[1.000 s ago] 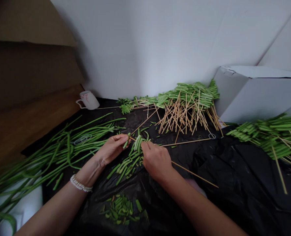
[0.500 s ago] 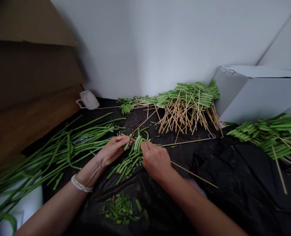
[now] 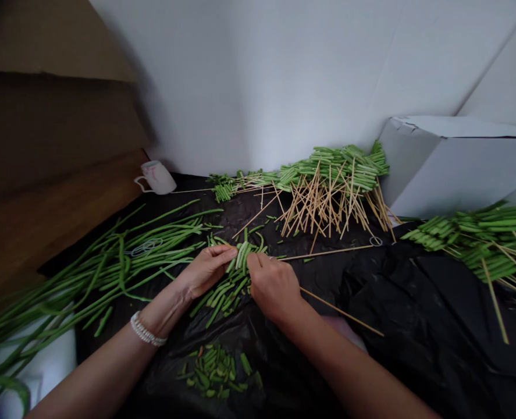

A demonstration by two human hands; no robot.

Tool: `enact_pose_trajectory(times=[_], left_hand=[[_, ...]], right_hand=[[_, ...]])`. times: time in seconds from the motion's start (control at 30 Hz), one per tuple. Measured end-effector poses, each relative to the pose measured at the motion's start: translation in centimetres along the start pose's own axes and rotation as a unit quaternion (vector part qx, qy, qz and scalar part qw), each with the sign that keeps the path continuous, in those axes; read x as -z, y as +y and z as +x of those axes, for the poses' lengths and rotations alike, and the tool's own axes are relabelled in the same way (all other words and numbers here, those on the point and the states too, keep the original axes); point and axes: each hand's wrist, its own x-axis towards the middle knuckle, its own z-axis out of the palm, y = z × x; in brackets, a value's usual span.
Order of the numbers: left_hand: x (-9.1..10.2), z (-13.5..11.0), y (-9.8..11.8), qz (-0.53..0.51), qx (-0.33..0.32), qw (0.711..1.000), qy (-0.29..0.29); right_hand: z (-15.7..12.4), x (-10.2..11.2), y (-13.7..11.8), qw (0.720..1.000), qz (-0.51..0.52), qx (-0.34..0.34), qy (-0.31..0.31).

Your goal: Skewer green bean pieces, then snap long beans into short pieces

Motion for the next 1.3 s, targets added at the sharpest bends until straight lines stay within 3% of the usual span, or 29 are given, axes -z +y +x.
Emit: enact_pose_trajectory(times=[0.17,0.33,0.47,0.57,0.8,0.9,1.0,1.1,1.3], left_hand=[[-0.6,0.1,-0.1,0.015,-0.022,1.0,0.002],[0.7,0.5,0.6,0.101,-0.069,0.992,0.024],[1.9,0.6,1.3,0.257,-0.143,0.951,0.094],[2.2,0.6,1.4,0.365,-0.158,0.912,0.099],[2.4,0.7,0.4,0.448,-0.17,0.877,0.042],[2.3,0.7,0.2,0.469,-0.178,0.864,0.044],[1.8,0.4,0.0,0.461,-0.195,0.865,0.035],[1.1,0.0,-0.2,0.463,-0.197,0.864,-0.018],[0.6,-0.4,-0.5,0.547,-0.236,0.799,-0.084]], right_hand=[[0.2,0.1,0.1,1.0,-0.006,-0.002,0.016],[0.3,-0.2,1.1,0.998,-0.03,0.007,0.063],[0.4,-0.3,2.0,0.991,-0.053,0.002,0.123],[0.4,-0.4,2.2,0.989,-0.057,0.011,0.133],[0.5,-0.6,2.3,0.987,-0.057,0.013,0.149],[0.5,-0.6,2.3,0.988,-0.058,0.014,0.145],[0.4,-0.6,2.3,0.988,-0.056,0.013,0.145],[0.5,-0.6,2.3,0.987,-0.054,0.008,0.148],[0.5,-0.4,2.2,0.989,-0.051,0.005,0.14]])
